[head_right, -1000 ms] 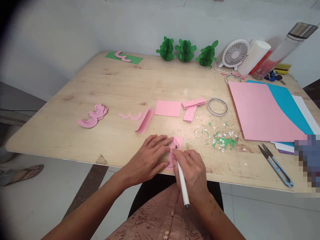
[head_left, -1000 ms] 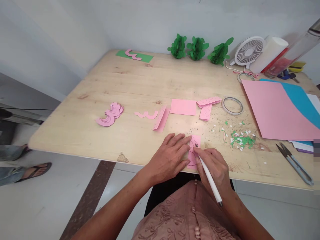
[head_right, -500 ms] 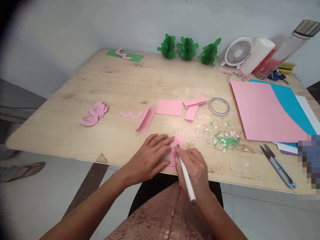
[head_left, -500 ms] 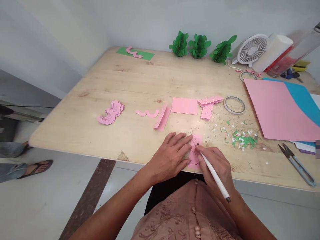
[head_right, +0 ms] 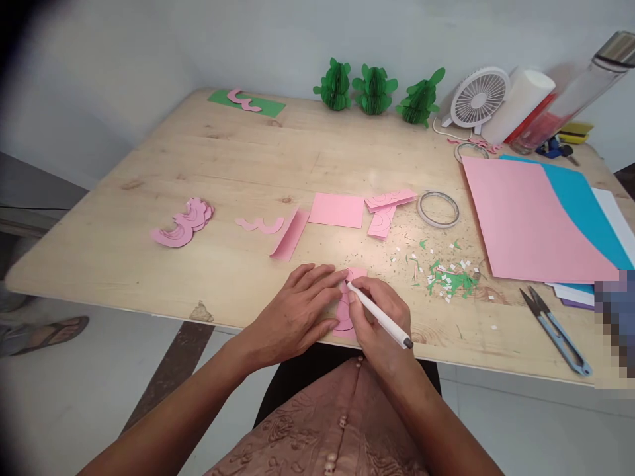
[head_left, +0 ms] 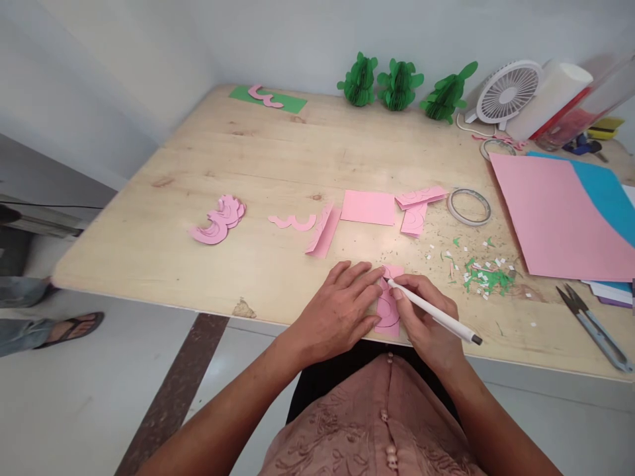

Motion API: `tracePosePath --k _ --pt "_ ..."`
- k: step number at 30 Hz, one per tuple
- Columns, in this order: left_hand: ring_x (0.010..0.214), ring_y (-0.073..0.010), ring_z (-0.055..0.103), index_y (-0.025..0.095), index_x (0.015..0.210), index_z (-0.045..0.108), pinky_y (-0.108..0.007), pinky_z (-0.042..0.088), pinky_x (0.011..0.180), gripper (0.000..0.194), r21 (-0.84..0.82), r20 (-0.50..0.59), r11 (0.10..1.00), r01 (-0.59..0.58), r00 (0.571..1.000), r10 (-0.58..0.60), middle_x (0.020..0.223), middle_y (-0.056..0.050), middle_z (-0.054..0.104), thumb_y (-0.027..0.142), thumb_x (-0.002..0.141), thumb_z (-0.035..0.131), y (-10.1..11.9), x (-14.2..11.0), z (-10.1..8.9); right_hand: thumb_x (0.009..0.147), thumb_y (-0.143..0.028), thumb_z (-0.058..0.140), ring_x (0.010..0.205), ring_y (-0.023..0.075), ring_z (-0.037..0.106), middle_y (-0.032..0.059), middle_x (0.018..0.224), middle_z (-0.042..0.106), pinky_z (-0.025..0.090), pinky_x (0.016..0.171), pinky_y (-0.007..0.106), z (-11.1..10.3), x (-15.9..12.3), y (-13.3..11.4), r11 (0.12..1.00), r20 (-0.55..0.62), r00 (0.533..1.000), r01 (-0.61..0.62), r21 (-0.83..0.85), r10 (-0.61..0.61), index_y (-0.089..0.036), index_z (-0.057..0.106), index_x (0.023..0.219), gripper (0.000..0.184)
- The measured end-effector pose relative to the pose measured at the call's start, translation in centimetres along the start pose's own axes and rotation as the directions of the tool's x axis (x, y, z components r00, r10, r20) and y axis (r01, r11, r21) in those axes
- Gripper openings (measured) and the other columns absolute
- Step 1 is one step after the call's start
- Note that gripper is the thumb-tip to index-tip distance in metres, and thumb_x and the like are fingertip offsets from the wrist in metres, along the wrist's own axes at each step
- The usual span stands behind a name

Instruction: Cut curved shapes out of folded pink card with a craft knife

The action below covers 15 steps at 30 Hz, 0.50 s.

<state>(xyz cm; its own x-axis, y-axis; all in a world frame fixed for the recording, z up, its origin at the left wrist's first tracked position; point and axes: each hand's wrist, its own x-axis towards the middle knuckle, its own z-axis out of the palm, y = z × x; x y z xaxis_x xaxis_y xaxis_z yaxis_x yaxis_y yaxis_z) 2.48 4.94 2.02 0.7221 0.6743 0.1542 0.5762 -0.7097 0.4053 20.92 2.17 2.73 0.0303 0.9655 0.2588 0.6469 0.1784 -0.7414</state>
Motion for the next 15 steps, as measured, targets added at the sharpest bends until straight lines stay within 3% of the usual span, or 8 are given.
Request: tracePosePath --k 15 --pt "0.140 -0.0283 0.033 0.017 0.123 0.052 -0.050 0.023 0.117 0.031 -0.013 0.011 1.000 -0.004 1.000 0.004 0.151 -0.007 0.041 0.030 0.095 0.047 -0.08 -0.01 0.04 0.089 -0.020 0.054 0.077 0.0154 0.066 0.0017 0.085 0.071 0.051 0.069 0.027 0.33 -0.07 0.27 0.996 0.014 0.997 0.074 -0.049 -0.074 -0.022 0.063 0.094 0.011"
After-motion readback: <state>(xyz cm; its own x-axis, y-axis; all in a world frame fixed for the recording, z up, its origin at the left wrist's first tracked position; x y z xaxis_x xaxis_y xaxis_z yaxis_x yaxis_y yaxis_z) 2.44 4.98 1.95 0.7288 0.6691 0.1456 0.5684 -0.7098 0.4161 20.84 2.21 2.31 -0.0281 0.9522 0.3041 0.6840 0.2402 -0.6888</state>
